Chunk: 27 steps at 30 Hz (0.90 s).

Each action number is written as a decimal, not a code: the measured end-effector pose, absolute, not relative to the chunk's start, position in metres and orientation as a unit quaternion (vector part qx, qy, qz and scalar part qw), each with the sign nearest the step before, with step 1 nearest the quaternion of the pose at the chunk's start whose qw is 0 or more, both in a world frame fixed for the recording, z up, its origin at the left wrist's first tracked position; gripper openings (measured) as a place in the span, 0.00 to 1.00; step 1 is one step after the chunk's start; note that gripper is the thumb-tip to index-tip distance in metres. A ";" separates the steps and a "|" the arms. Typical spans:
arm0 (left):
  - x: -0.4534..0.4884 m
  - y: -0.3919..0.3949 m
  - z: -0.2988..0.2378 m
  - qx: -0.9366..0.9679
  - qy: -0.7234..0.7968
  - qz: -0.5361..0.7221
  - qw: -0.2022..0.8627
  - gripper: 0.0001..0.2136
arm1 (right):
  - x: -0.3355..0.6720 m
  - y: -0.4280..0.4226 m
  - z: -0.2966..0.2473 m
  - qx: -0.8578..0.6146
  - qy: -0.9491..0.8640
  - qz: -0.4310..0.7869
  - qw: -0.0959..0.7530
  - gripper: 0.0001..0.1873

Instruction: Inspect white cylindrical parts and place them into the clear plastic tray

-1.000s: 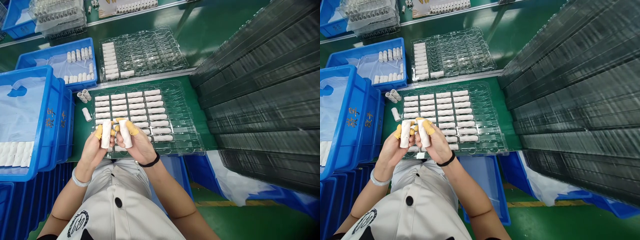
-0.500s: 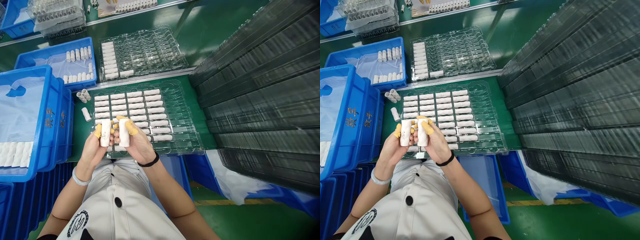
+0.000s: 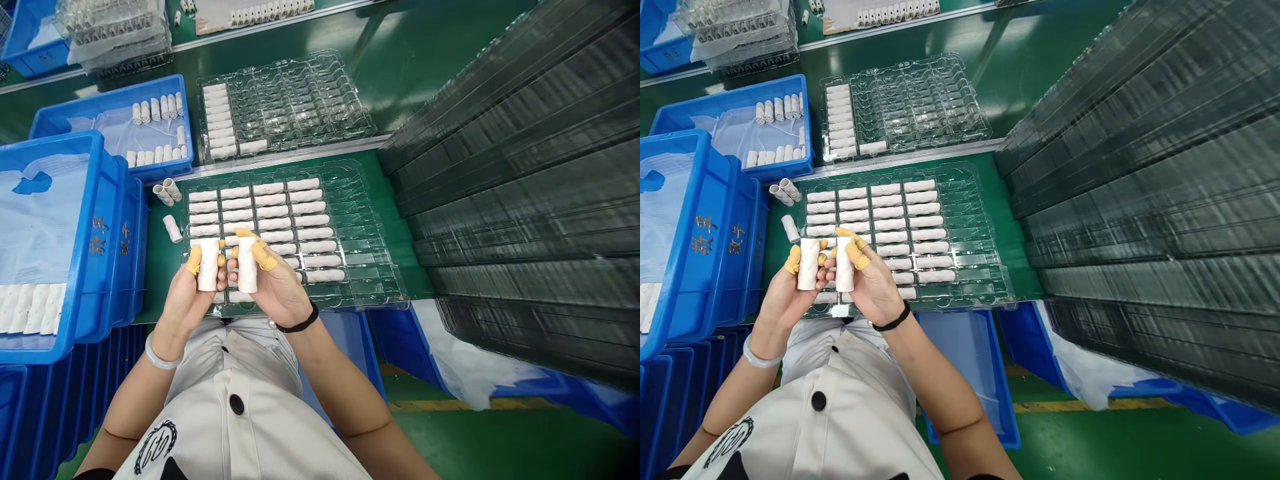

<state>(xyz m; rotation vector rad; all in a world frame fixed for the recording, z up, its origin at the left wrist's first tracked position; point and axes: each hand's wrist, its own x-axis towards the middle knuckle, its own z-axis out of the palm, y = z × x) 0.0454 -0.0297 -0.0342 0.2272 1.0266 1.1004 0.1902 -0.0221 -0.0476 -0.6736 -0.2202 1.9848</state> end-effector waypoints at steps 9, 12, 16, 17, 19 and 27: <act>0.053 -0.027 -0.032 0.099 0.485 0.488 0.719 0.20 | 0.191 -0.021 -0.045 -0.286 -0.083 0.820 0.489 0.18; 0.053 -0.025 -0.030 0.086 0.480 0.489 0.723 0.21 | 0.192 -0.021 -0.044 -0.275 -0.086 0.820 0.494 0.19; 0.053 -0.024 -0.028 0.081 0.464 0.490 0.734 0.22 | 0.192 -0.022 -0.046 -0.281 -0.106 0.815 0.496 0.19; 0.054 -0.024 -0.028 0.079 0.463 0.488 0.736 0.22 | 0.192 -0.022 -0.047 -0.285 -0.113 0.814 0.494 0.20; 0.054 -0.024 -0.027 0.072 0.460 0.484 0.741 0.23 | 0.191 -0.023 -0.049 -0.291 -0.125 0.809 0.495 0.21; 0.054 -0.023 -0.028 0.055 0.443 0.470 0.761 0.25 | 0.192 -0.024 -0.048 -0.300 -0.139 0.795 0.508 0.23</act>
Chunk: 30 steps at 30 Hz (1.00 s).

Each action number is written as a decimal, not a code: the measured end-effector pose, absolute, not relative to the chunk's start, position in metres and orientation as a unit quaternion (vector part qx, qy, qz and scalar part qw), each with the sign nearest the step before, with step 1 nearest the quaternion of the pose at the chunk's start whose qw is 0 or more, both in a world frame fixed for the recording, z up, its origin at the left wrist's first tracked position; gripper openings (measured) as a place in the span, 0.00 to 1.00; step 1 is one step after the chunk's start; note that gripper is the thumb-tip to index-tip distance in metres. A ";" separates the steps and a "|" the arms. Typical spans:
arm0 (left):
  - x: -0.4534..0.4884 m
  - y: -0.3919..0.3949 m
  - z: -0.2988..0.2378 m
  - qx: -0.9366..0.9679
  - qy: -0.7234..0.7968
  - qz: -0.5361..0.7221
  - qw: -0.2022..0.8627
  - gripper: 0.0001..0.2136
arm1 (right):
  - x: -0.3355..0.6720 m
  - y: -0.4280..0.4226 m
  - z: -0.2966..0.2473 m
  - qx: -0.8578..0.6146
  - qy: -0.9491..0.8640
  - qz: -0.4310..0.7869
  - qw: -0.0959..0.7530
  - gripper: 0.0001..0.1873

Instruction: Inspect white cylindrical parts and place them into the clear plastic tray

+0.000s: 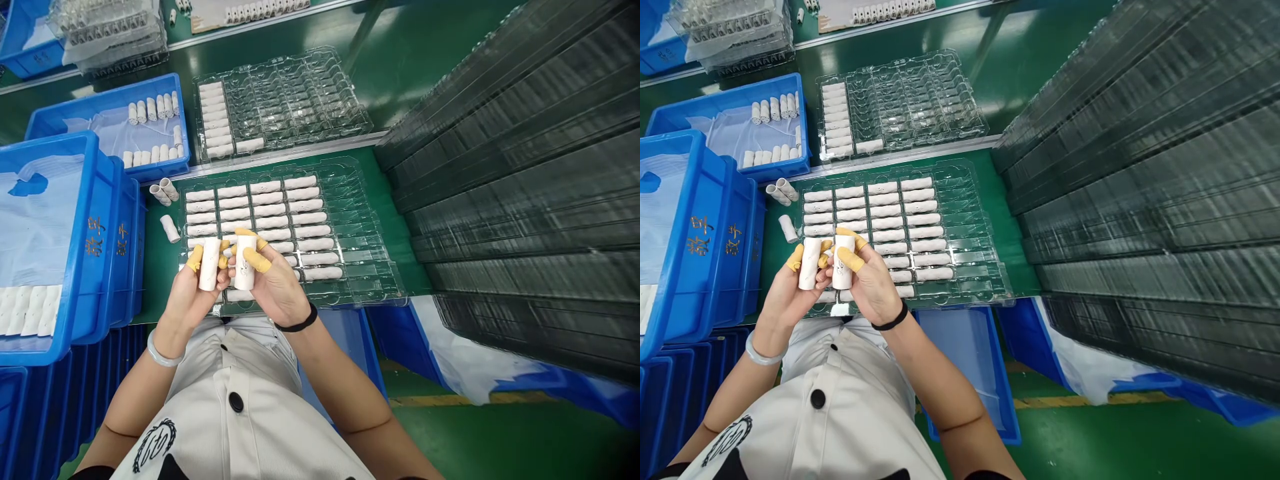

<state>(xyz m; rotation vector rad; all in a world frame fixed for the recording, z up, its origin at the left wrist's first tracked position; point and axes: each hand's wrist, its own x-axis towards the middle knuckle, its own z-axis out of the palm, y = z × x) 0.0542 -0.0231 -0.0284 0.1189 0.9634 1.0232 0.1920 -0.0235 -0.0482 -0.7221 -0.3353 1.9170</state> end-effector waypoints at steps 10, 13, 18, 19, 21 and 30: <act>0.064 -0.019 -0.028 0.038 0.452 0.459 0.764 0.26 | 0.197 -0.025 -0.047 -0.303 -0.117 0.790 0.520 0.22; 0.067 -0.019 -0.029 0.046 0.439 0.454 0.774 0.26 | 0.200 -0.026 -0.046 -0.303 -0.118 0.786 0.527 0.21; 0.072 -0.020 -0.033 0.065 0.448 0.448 0.771 0.24 | 0.203 -0.028 -0.051 -0.292 -0.112 0.781 0.540 0.21; 0.073 -0.020 -0.035 0.070 0.455 0.447 0.768 0.23 | 0.204 -0.029 -0.053 -0.289 -0.108 0.783 0.540 0.22; 0.076 -0.021 -0.037 0.086 0.461 0.440 0.766 0.20 | 0.206 -0.029 -0.056 -0.285 -0.099 0.785 0.541 0.22; 0.095 -0.033 -0.032 0.243 0.449 0.437 0.741 0.18 | 0.227 -0.034 -0.050 -0.278 -0.101 0.743 0.600 0.25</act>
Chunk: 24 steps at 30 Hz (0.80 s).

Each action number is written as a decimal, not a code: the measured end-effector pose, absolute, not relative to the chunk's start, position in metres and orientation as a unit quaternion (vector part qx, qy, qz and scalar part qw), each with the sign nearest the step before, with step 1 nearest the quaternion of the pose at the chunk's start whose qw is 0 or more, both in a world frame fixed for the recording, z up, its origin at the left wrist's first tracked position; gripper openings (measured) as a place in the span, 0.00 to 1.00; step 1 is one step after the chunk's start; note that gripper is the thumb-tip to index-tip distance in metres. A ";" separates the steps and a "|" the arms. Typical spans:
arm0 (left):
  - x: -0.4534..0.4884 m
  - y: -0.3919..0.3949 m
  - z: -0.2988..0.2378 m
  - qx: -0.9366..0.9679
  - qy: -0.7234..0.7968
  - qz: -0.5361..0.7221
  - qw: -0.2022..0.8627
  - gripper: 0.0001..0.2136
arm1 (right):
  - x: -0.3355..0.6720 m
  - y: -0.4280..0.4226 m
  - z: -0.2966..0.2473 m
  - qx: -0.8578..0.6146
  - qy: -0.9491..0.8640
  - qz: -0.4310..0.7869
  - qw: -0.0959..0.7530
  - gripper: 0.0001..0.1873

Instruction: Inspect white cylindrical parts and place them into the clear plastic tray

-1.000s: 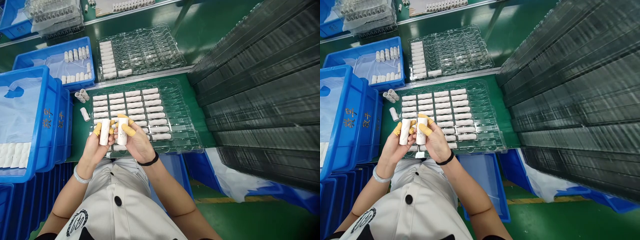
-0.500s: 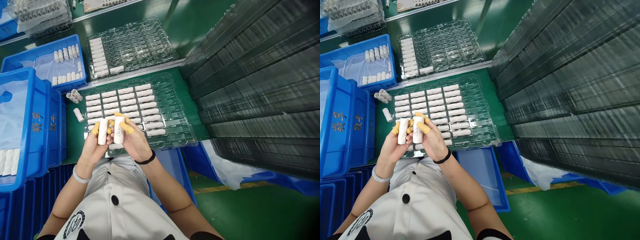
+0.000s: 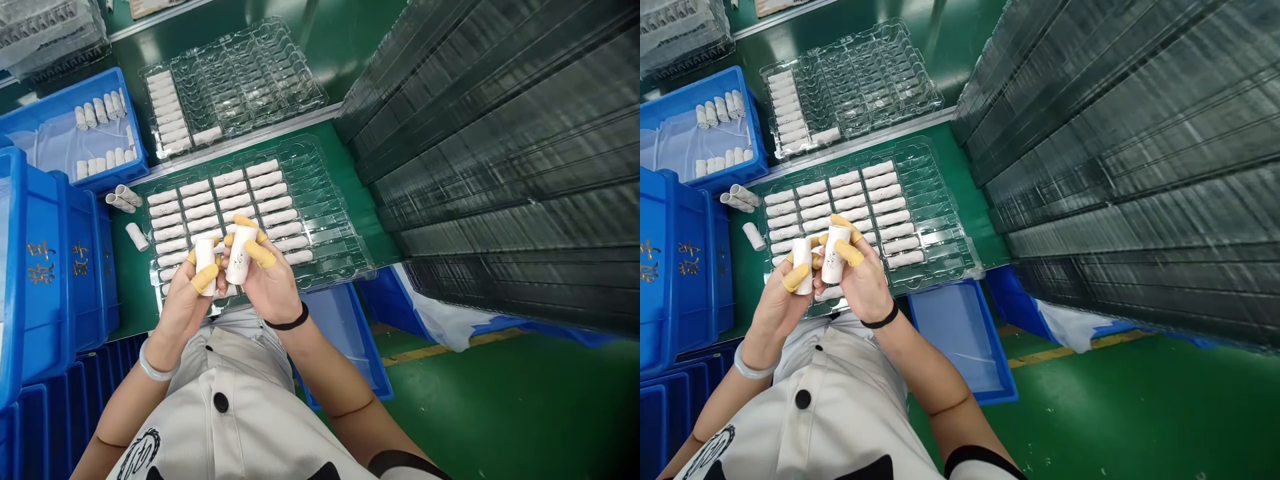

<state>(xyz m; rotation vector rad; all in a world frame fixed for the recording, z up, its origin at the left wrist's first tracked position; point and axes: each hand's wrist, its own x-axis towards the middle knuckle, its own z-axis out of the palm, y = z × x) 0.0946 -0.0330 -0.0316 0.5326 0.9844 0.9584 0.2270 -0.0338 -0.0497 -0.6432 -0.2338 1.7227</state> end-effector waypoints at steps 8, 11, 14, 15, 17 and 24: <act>0.107 -0.044 -0.041 0.341 0.506 0.430 0.666 0.26 | 0.225 -0.035 -0.048 -0.328 -0.078 0.706 0.623 0.22; 0.109 -0.048 -0.051 0.352 0.520 0.406 0.664 0.23 | 0.225 -0.037 -0.059 -0.328 -0.040 0.707 0.625 0.21; 0.114 -0.048 -0.057 0.336 0.505 0.379 0.699 0.19 | 0.230 -0.042 -0.072 -0.339 -0.013 0.703 0.625 0.22; 0.117 -0.048 -0.058 0.332 0.496 0.372 0.711 0.19 | 0.233 -0.043 -0.075 -0.346 -0.011 0.699 0.626 0.22; 0.122 -0.047 -0.059 0.328 0.485 0.363 0.725 0.20 | 0.238 -0.047 -0.076 -0.359 -0.018 0.687 0.631 0.25; 0.127 -0.046 -0.048 0.409 0.490 0.367 0.677 0.21 | 0.245 -0.051 -0.052 -0.392 -0.096 0.657 0.637 0.31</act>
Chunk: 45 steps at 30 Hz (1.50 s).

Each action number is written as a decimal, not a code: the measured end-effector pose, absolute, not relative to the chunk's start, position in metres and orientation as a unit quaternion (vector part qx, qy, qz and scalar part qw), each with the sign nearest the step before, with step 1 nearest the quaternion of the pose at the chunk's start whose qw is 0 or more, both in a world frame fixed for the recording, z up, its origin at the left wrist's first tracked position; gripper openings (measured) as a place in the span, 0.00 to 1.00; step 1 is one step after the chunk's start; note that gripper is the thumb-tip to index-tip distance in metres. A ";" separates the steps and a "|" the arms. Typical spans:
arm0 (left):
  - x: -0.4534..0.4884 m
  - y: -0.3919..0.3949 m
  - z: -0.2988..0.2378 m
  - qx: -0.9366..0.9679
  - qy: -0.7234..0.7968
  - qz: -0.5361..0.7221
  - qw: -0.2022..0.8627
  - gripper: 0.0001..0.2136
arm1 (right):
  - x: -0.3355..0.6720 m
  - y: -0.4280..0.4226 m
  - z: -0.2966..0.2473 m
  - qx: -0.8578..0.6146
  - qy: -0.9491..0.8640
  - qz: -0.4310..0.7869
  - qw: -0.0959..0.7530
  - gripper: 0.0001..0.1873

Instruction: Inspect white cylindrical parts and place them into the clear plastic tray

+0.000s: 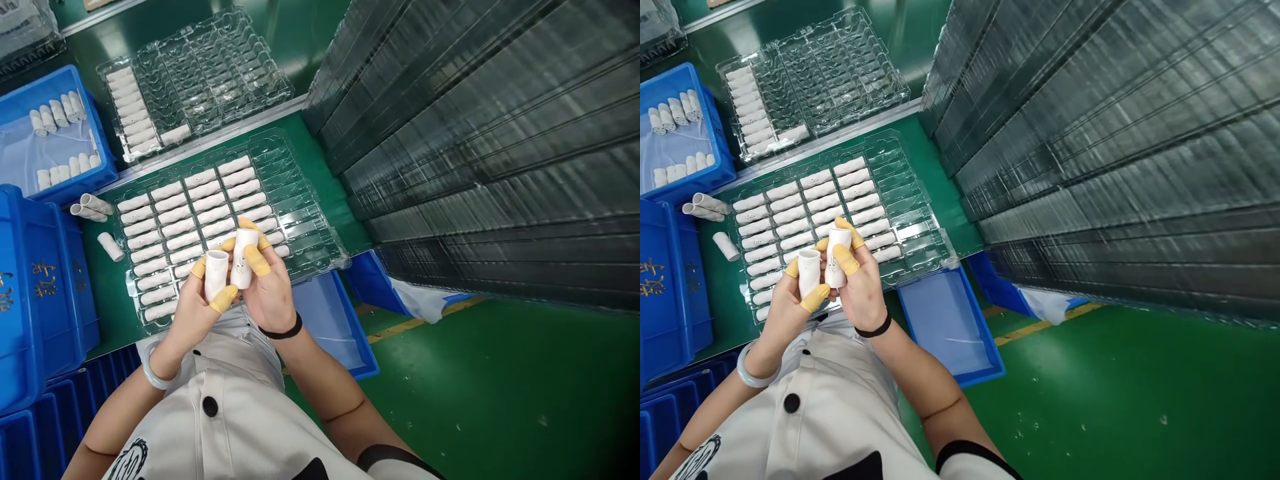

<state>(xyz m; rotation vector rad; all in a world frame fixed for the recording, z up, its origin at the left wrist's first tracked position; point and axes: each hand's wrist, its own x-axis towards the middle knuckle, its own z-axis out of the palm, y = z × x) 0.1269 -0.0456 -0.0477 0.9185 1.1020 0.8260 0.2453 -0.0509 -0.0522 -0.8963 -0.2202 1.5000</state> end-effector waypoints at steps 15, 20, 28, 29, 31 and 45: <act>0.110 -0.048 -0.028 0.371 0.511 0.443 0.636 0.23 | 0.234 -0.044 -0.031 -0.349 -0.103 0.708 0.605 0.27; 0.110 -0.048 -0.026 0.424 0.500 0.430 0.621 0.24 | 0.229 -0.045 -0.029 -0.354 -0.113 0.680 0.632 0.32; 0.115 -0.037 -0.050 0.476 0.494 0.345 0.640 0.20 | 0.240 -0.047 -0.062 -0.375 -0.089 0.632 0.672 0.27; 0.116 -0.034 -0.059 0.498 0.493 0.316 0.639 0.19 | 0.249 -0.049 -0.072 -0.382 -0.076 0.625 0.676 0.25; 0.122 -0.029 -0.077 0.558 0.496 0.265 0.610 0.18 | 0.271 -0.055 -0.094 -0.416 -0.054 0.603 0.678 0.24; 0.195 -0.054 -0.136 0.916 0.341 0.039 0.209 0.20 | 0.389 -0.061 -0.139 -0.631 -0.260 0.353 0.640 0.25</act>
